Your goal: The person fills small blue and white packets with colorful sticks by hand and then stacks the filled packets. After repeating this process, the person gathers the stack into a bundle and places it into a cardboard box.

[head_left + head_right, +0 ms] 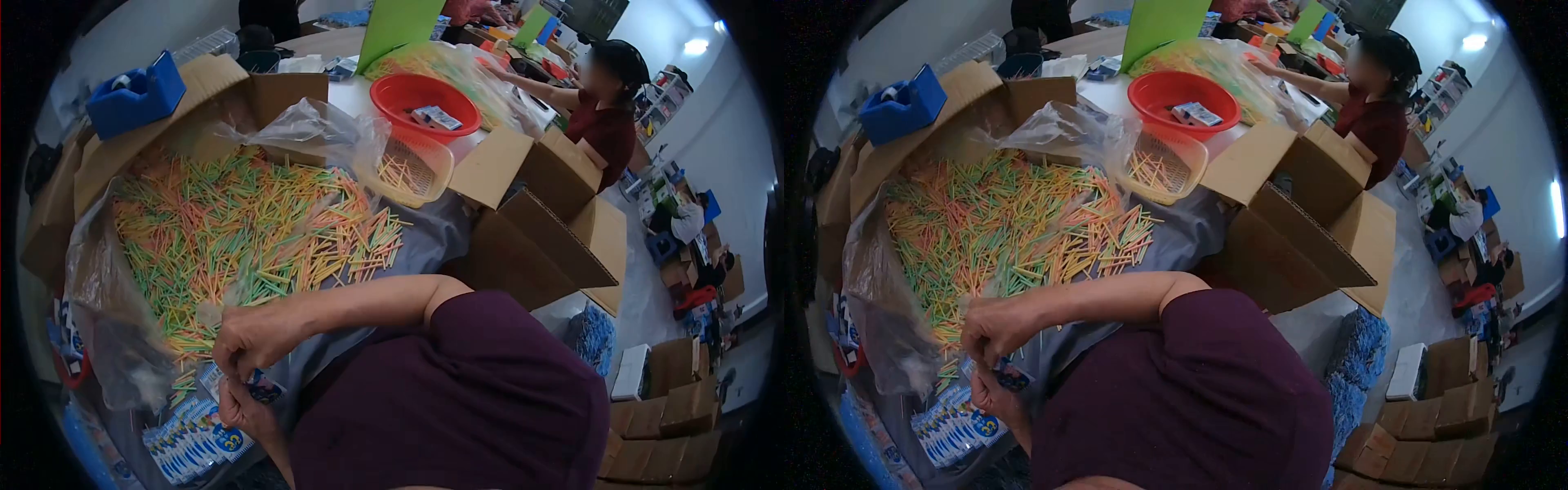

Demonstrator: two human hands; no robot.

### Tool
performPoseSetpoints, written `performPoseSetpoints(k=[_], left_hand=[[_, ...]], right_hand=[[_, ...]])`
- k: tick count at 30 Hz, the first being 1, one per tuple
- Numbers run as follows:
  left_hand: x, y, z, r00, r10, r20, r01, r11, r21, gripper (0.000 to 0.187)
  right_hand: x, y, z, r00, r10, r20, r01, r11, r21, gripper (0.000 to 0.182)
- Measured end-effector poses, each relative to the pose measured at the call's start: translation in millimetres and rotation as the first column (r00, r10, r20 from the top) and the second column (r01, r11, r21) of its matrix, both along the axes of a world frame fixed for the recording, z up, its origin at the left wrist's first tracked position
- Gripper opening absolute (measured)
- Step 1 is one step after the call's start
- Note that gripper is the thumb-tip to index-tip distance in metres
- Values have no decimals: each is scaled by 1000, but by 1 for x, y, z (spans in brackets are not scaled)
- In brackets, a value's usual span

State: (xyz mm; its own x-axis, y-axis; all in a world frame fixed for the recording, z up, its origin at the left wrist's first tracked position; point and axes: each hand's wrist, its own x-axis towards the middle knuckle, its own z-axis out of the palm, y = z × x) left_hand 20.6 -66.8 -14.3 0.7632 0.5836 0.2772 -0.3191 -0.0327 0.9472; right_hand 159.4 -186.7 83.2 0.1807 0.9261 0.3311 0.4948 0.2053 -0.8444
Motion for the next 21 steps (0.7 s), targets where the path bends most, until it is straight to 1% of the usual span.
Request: performPoseSetpoints(k=[1, 2, 3, 4, 5, 6, 7, 9, 10, 11, 12, 13, 14, 15, 16, 17, 18, 19, 20, 21], left_hand=[[2, -3, 3, 999, 45, -29, -45, 999, 0, 33], [3, -2, 4, 999, 36, -14, -36, 999, 0, 33], [2, -1, 5, 1000, -8, 0, 8, 994, -113, 32], [1, 0, 7, 999, -50, 17, 52, 973, -223, 31], [1, 0, 10, 998, -50, 32, 56, 973, -224, 31], [1, 0, 18, 1000, 18, 11, -15, 978, -209, 30], [0, -1, 22, 996, 87, -11, -87, 977, -193, 29], [-3, 14, 13, 996, 87, 11, -84, 978, -192, 29], [-5, 20, 9, 996, 87, 20, -82, 978, -190, 29], [-8, 22, 6, 996, 88, 31, -80, 979, -188, 29], [-10, 21, 8, 994, 80, 80, -65, 982, -176, 26], [-13, 21, 10, 989, 75, 127, -54, 985, -164, 23], [-15, 21, 11, 987, 85, 135, -62, 985, -164, 23], [-17, 23, 13, 988, 9, 154, 6, 995, -98, 17], [-20, 24, 15, 985, -64, 163, 69, 997, -29, 15], [-24, 24, 18, 983, -133, 129, 142, 988, -61, 26], [-27, 24, 18, 987, -106, 121, 114, 991, -62, 26], [-31, 24, 17, 986, -123, 109, 132, 988, -85, 30], [-36, 25, 15, 985, -142, 97, 152, 982, -110, 35], [-42, 26, 14, 989, -120, 85, 129, 985, -113, 35]], right_hand=[[-4, 3, -8, 1000, -11, 15, 11, 1000, 1, 11], [-8, 7, -17, 997, -74, -30, 76, 994, 72, 13], [-11, 8, -19, 988, -130, -80, 140, 980, 140, 14], [-14, 7, -21, 989, -133, -67, 141, 980, 142, 14], [-16, 4, -23, 957, -230, 178, 178, 947, 267, 18], [-20, 3, -21, 854, -337, 396, 174, 903, 394, 22], [-25, 2, -18, 850, -335, 408, 167, 903, 395, 22], [-37, 3, -13, 795, -317, 517, 150, 929, 339, 31], [-39, 6, -15, 789, -320, 524, 147, 927, 344, 31], [-39, 12, -19, 861, -245, 446, 115, 947, 299, 35], [-39, 15, -19, 919, -164, 358, 72, 964, 255, 39], [-40, 16, -18, 916, -158, 368, 64, 964, 256, 39], [-42, 17, -18, 934, -190, 303, 106, 956, 273, 40], [-44, 19, -18, 948, -217, 232, 146, 947, 287, 41], [-45, 20, -18, 952, -199, 233, 128, 949, 288, 41], [-44, 21, -19, 952, -218, 215, 148, 943, 299, 42], [-44, 23, -20, 953, -232, 193, 166, 937, 307, 43], [-44, 27, -22, 957, -216, 192, 160, 949, 271, 43], [-47, 30, -25, 965, -192, 180, 139, 953, 268, 43], [-50, 31, -24, 964, -168, 206, 102, 949, 297, 48]])
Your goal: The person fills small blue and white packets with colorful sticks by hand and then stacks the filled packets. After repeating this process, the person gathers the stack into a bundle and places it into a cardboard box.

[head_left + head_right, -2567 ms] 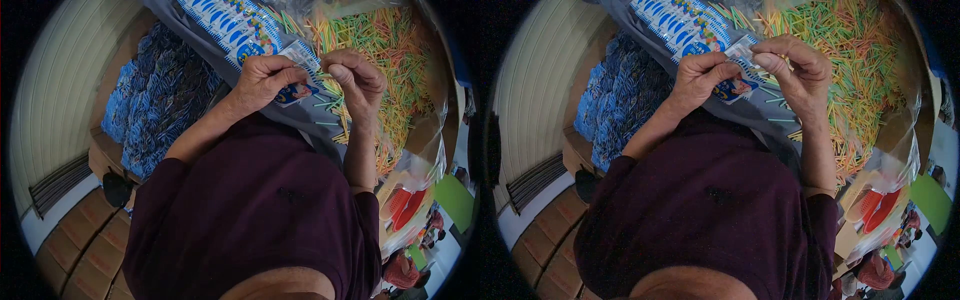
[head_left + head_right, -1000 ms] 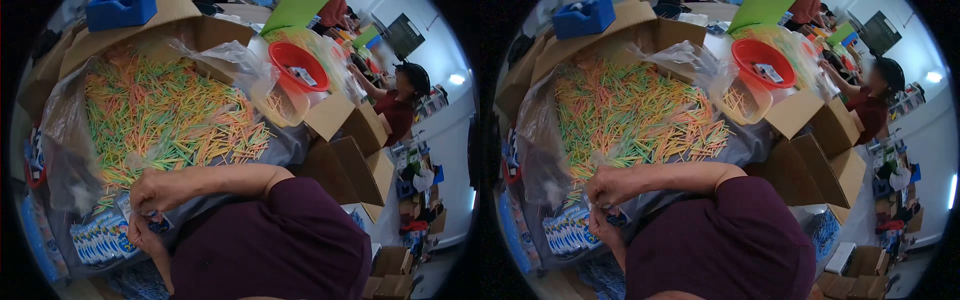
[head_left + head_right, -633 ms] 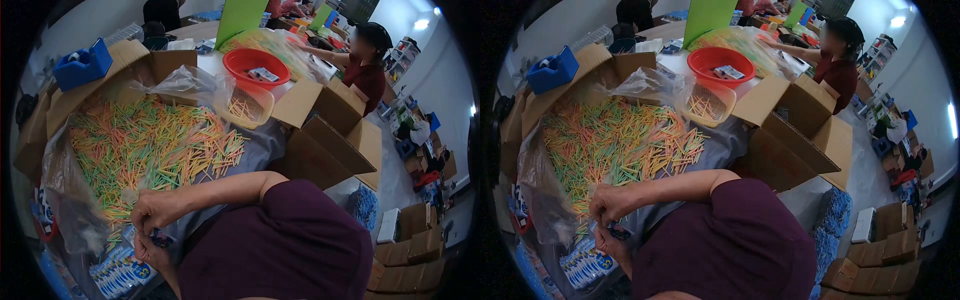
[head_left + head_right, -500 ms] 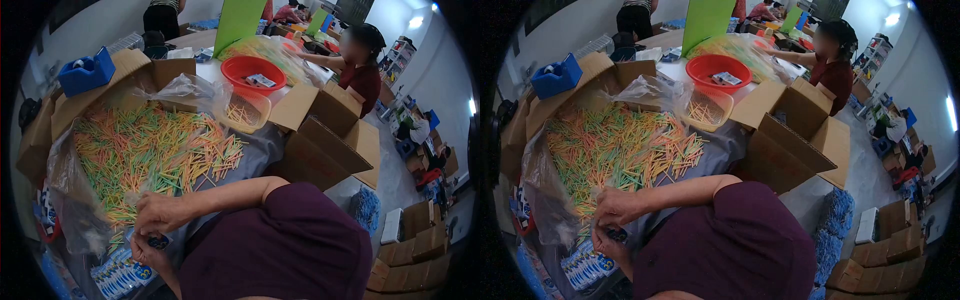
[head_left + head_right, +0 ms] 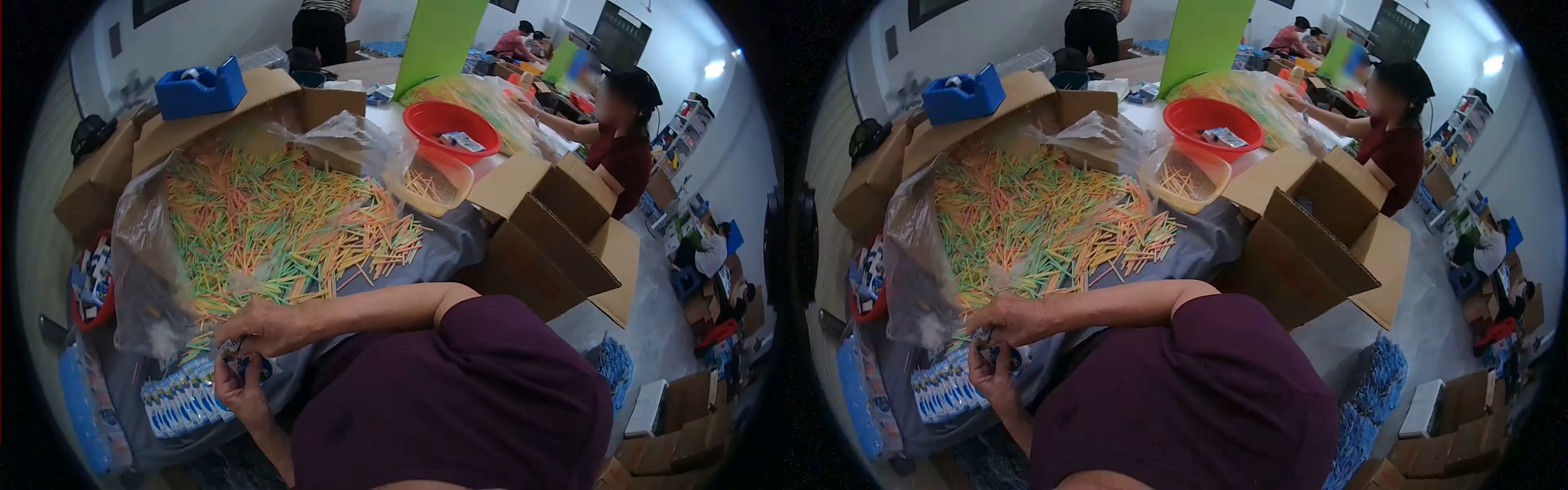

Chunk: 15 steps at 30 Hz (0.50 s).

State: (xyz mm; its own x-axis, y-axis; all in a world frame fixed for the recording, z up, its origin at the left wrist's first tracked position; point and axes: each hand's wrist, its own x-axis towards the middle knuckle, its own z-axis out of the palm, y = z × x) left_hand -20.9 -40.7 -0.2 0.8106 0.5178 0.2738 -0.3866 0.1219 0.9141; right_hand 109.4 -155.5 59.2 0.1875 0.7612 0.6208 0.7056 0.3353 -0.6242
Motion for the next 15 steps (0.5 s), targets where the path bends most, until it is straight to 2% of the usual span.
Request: performPoseSetpoints(k=[2, 4, 5, 7, 8, 9, 11, 13, 15], left_hand=[[-11, 2, -2, 996, 84, -4, -84, 996, 2, 34], [-22, 6, -8, 990, 143, -21, -143, 990, -1, 34], [-27, 10, -12, 981, 194, -26, -194, 981, 21, 33], [-35, 12, -18, 967, 250, -48, -248, 968, 43, 32], [-38, 12, -19, 954, 296, -54, -295, 955, 26, 30], [-39, 12, -20, 938, 342, -58, -342, 940, 10, 29], [-41, 13, -21, 938, 340, -72, -339, 940, 31, 31], [-43, 13, -22, 939, 335, -80, -332, 942, 46, 34], [-43, 14, -21, 949, 305, -76, -306, 952, -2, 45]], right_hand=[[-7, 4, -1, 999, 47, 19, -47, 999, 23, 52], [-12, 9, -5, 994, -39, -99, 37, 999, -23, 66], [-13, 12, -6, 993, -26, -112, 23, 999, -28, 66], [-11, 19, -8, 964, 7, -265, -25, 998, -63, 75], [-10, 23, -13, 957, 21, -290, -82, 976, -200, 75], [-10, 27, -21, 953, 26, -302, -91, 975, -203, 75], [-12, 33, -36, 894, 158, -420, -259, 945, -198, 72], [-13, 34, -35, 880, 161, -447, -273, 941, -200, 70], [-11, 34, -35, 870, 153, -469, -275, 939, -205, 68]])
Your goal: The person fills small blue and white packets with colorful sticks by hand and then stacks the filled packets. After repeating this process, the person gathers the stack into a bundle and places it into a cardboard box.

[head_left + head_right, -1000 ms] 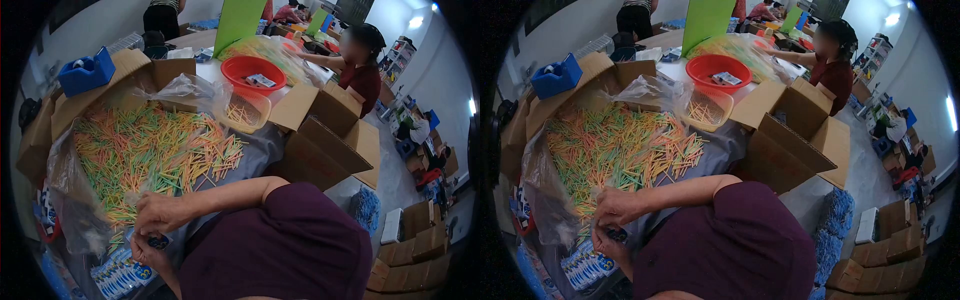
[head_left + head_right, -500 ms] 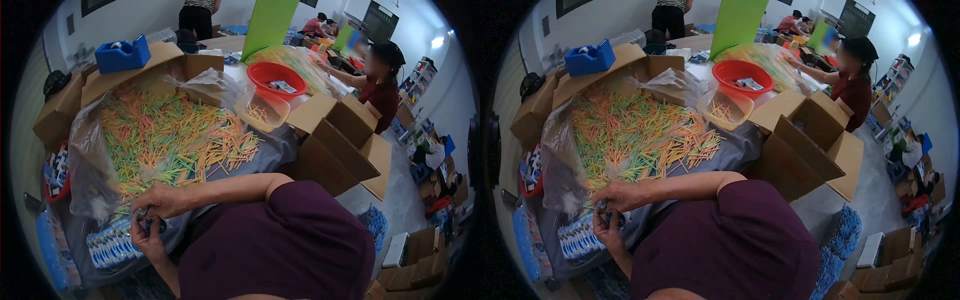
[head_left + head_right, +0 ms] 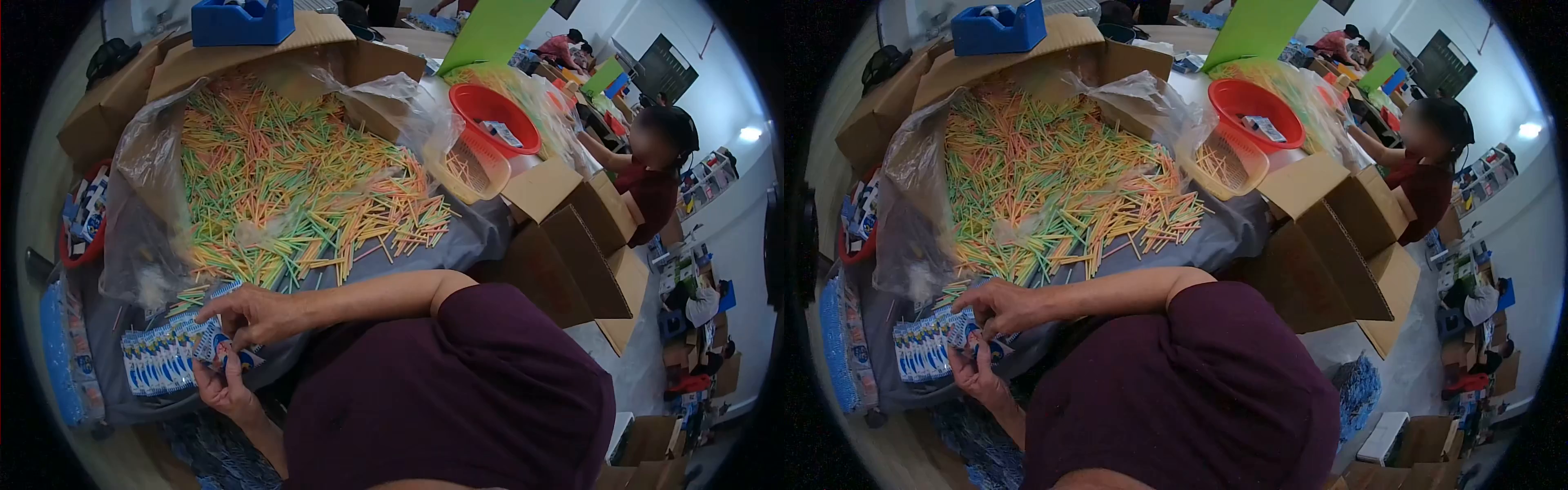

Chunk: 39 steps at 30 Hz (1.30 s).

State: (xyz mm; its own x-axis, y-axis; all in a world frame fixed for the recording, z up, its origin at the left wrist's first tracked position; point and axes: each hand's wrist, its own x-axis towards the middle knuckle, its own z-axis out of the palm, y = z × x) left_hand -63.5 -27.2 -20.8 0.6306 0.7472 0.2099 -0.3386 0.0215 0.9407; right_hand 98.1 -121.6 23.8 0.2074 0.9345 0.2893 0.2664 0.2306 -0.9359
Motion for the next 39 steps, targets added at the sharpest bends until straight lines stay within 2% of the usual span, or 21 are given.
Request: performPoseSetpoints(k=[3, 8, 11, 12, 14, 16, 18, 20, 22, 24, 27, 29, 33, 37, 39], left_hand=[[-2, 3, -2, 993, -90, 71, 91, 996, -15, 55], [-10, 13, -16, 995, -96, 29, 96, 995, 12, 51], [-14, 18, -27, 994, -110, -2, 110, 994, 22, 46], [-15, 19, -28, 996, -88, -10, 88, 996, 7, 44], [-15, 18, -27, 998, -60, -11, 59, 998, -24, 45], [-15, 17, -25, 1000, -25, -11, 24, 998, -57, 47], [-17, 16, -24, 998, -25, -55, 29, 996, 83, 50], [-19, 17, -33, 999, -5, -54, 9, 997, 82, 53], [-20, 15, -33, 998, 16, -60, -11, 997, 81, 56], [-19, 11, -30, 999, 34, 10, -34, 999, 12, 63], [-23, 10, -21, 999, 0, -50, 3, 999, 43, 65], [-26, 12, -24, 998, 15, -63, -12, 999, 48, 64], [-32, 13, -28, 993, 84, -86, -84, 996, 0, 60], [-36, 13, -27, 992, 100, -72, -94, 992, 80, 52], [-44, 11, -15, 967, 161, -199, -130, 978, 163, 44]], right_hand=[[1, 5, -5, 998, 31, -63, -32, 999, -8, 64], [-4, 7, -12, 995, -5, -98, 13, 996, 90, 67], [-4, 7, -14, 989, 9, -150, 0, 998, 59, 71], [-6, 5, -8, 989, 5, -150, 4, 998, 59, 71], [-12, 1, 6, 1000, 2, -19, -1, 998, 63, 73], [-12, 2, 2, 1000, 7, -19, -7, 1000, 10, 74], [-12, 4, -3, 1000, 18, -18, -18, 999, -43, 74], [-10, 5, -6, 986, 49, -157, -63, 995, -83, 74], [-11, 7, -11, 981, 54, -187, -63, 997, -42, 73], [-12, 8, -15, 973, 60, -224, -62, 998, -1, 73], [-12, 13, -21, 957, 35, -289, -41, 999, -16, 71], [-15, 20, -31, 903, 58, -425, -38, 998, 55, 68], [-24, 20, -20, 864, 58, -500, -26, 997, 72, 65], [-19, 24, -18, 996, -6, -94, -6, 991, -133, 66], [-23, 24, -31, 963, -212, 166, 210, 977, 25, 77]])
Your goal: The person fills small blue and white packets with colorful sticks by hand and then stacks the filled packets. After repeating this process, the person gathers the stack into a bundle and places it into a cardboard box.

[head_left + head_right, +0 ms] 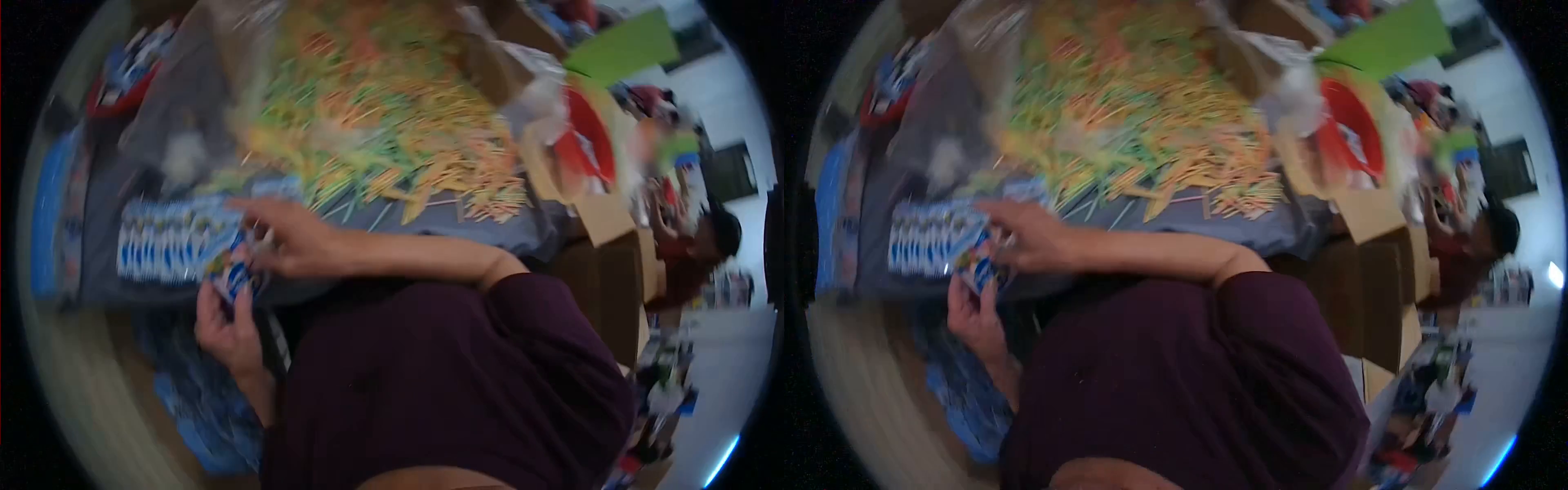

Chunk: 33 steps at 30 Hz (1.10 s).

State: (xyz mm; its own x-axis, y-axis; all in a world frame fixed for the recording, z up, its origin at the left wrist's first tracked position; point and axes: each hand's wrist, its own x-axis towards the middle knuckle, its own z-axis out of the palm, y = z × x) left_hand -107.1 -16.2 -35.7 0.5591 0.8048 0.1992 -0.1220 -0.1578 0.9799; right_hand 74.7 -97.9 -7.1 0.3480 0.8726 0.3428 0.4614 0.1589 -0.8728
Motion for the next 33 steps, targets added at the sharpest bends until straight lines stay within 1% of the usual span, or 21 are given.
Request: performPoseSetpoints(k=[1, 2, 3, 4, 6, 7, 9, 10, 12, 14, 16, 18, 19, 21, 23, 24, 25, 26, 27, 29, 33], left_hand=[[1, -4, 11, 999, 44, 14, -44, 999, 24, 43], [-7, -2, 15, 992, 67, -103, -59, 995, 78, 41], [-8, 5, 9, 995, 84, -54, -69, 968, 240, 41], [-11, 4, 12, 993, 98, -71, -78, 968, 240, 41], [-14, 3, 18, 992, 86, -94, -62, 970, 236, 42], [-14, 4, 19, 993, 66, -99, -41, 970, 241, 43], [-14, 5, 20, 988, 77, -137, -39, 965, 258, 42], [-11, 7, 20, 985, 56, -161, -9, 960, 279, 42], [1, 11, 26, 986, 60, -154, -4, 940, 341, 42], [12, 17, 31, 989, 57, -138, 3, 915, 403, 42], [21, 26, 36, 921, 109, -375, 124, 829, 546, 44], [26, 31, 36, 906, 139, -399, 135, 799, 586, 44], [27, 34, 35, 887, 172, -429, 148, 773, 617, 44], [25, 37, 35, 885, 230, -406, 129, 716, 686, 43], [24, 41, 35, 881, 239, -408, 154, 669, 727, 41], [25, 39, 33, 865, 225, -448, 156, 728, 667, 40], [22, 43, 25, 839, 206, -503, 197, 747, 635, 44], [21, 43, 20, 860, 196, -470, 163, 769, 618, 47], [23, 43, 16, 869, 205, -450, 117, 798, 591, 50], [22, 45, 13, 888, 142, -438, 131, 834, 535, 54], [21, 42, 21, 887, 134, -442, 71, 906, 417, 60]], right_hand=[[3, -6, 12, 1000, -12, 23, 13, 997, -76, 79], [5, -7, 14, 1000, -8, 25, 11, 994, -108, 81], [7, -9, 20, 1000, -10, -9, 10, 996, -89, 76], [6, -9, 21, 995, -28, -93, 22, 997, -69, 61], [8, -14, 21, 968, 40, -247, -79, 986, -147, 48], [5, -15, 20, 960, 77, -268, -120, 982, -148, 48], [2, -18, 20, 949, 116, -293, -197, 945, -262, 33], [-1, -15, 19, 949, 118, -292, -198, 945, -262, 33], [-9, -10, 17, 976, 157, -154, -186, 961, -203, 32], [-10, -5, 19, 979, 127, -157, -166, 948, -270, 31], [-9, 3, 21, 983, 96, -153, -142, 935, -326, 31], [-9, 9, 18, 990, 115, -78, -134, 935, -328, 35], [-10, 13, 16, 991, 109, -83, -128, 956, -264, 33], [-12, 17, 16, 987, 123, -108, -148, 953, -264, 26], [-6, 22, 14, 980, 193, 48, -176, 953, -245, 27], [-5, 24, 14, 982, 185, 45, -173, 965, -198, 25], [-6, 26, -1, 979, 143, 143, -125, 984, -125, 26], [-4, 26, 12, 982, 175, 71, -147, 944, -294, 26], [-4, 25, 15, 983, 144, 111, -110, 958, -265, 26], [-6, 22, 19, 982, 120, 147, -81, 966, -245, 26], [-10, 25, 28, 984, 156, 80, -126, 947, -297, 26]])
